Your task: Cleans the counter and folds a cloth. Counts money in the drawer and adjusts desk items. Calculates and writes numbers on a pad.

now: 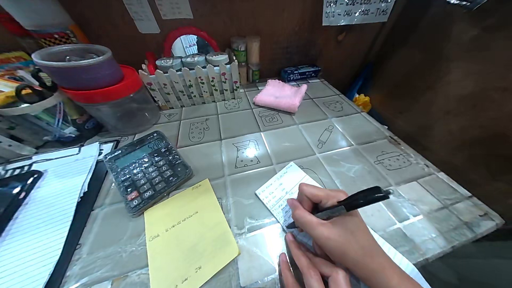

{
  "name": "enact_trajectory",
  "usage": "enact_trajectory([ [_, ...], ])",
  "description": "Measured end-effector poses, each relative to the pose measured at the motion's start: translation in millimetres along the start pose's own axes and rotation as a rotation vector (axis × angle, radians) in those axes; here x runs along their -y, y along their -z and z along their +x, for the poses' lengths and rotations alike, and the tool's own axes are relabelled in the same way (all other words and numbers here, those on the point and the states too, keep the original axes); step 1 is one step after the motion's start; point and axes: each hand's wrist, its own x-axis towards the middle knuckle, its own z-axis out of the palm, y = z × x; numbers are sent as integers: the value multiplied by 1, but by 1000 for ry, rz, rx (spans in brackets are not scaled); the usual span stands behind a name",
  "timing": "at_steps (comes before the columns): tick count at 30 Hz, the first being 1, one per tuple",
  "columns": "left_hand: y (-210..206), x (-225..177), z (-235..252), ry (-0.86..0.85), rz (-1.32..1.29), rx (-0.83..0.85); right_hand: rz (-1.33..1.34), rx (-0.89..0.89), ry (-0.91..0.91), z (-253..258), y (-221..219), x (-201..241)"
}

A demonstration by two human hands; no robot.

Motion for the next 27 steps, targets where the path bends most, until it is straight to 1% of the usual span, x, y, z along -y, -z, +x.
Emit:
enact_trajectory([
  [3, -2, -1, 2, 11, 54, 1, -37, -18, -20, 6, 9, -2],
  [6, -3, -3, 3, 35, 36, -22, -65, -37, -4, 8, 13, -4],
  [11, -2, -2, 3, 31, 11, -32, -46, -49, 32, 5, 11, -5],
  [16, 0, -1, 3, 21, 17, -6, -45, -36, 66, 5, 10, -6],
  [27, 0, -2, 3, 28, 15, -4, -49, -41, 57, 5, 9, -6],
])
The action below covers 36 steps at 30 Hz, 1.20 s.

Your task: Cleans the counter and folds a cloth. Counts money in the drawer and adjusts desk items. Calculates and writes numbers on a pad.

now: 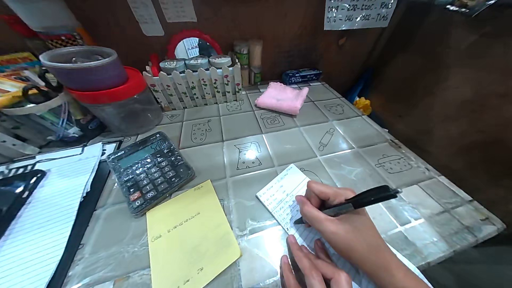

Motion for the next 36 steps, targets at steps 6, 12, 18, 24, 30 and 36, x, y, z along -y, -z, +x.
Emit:
enact_trajectory([
  [6, -1, 0, 0, -5, 29, -14, -7, -7, 0, 1, 0, 0],
  [12, -1, -1, 0, -7, 56, -3, -28, -20, -26, 2, 1, 1],
  [18, -1, 0, 0, -13, 76, -11, -45, -18, -37, 3, 1, 1],
  [24, -1, 0, 0, -12, 65, -9, -46, -41, -49, 3, 1, 1],
  [30, 0, 1, 0, -19, 52, 15, -60, -65, -18, 2, 0, 0],
  [36, 0, 1, 0, -19, 23, 9, -53, -72, -9, 2, -1, 1],
])
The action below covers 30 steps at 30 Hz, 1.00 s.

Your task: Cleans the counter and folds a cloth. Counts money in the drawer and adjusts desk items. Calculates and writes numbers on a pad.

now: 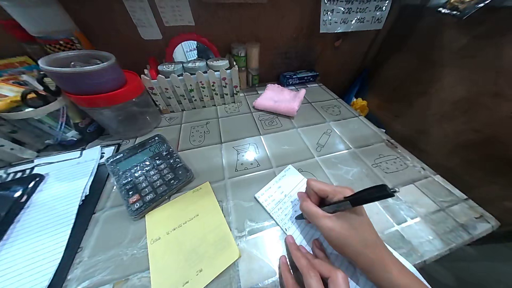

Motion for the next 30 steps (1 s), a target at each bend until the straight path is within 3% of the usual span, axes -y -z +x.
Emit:
enact_trajectory([
  [30, -1, 0, 0, 1, 36, -17, 0, -77, -40, 1, 3, 0],
])
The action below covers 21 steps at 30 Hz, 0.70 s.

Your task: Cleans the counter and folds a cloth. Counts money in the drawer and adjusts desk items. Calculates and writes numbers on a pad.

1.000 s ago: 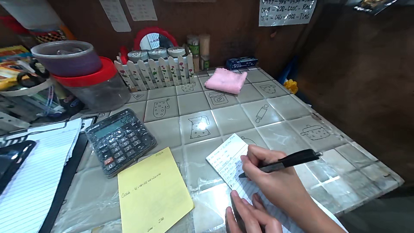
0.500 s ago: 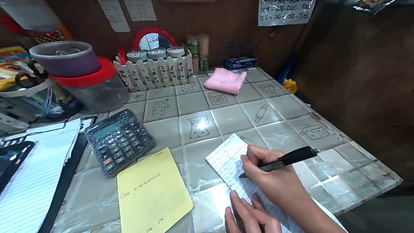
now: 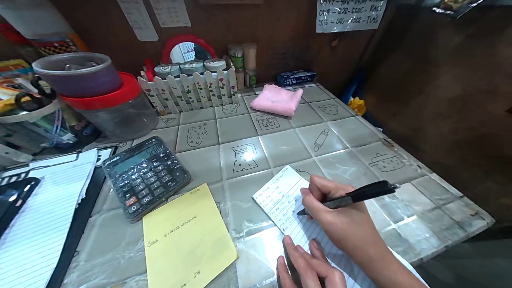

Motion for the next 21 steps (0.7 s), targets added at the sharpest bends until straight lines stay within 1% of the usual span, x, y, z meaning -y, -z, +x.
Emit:
enact_trajectory([
  [4, 0, 0, 0, -9, 4, 7, -18, 4, 27, 0, 0, 0],
  [15, 2, 1, -1, -23, 1, 34, -23, -24, -11, 0, -1, 0],
  [21, 2, 1, -1, -13, -15, 18, -19, -14, -15, 1, 0, 0],
])
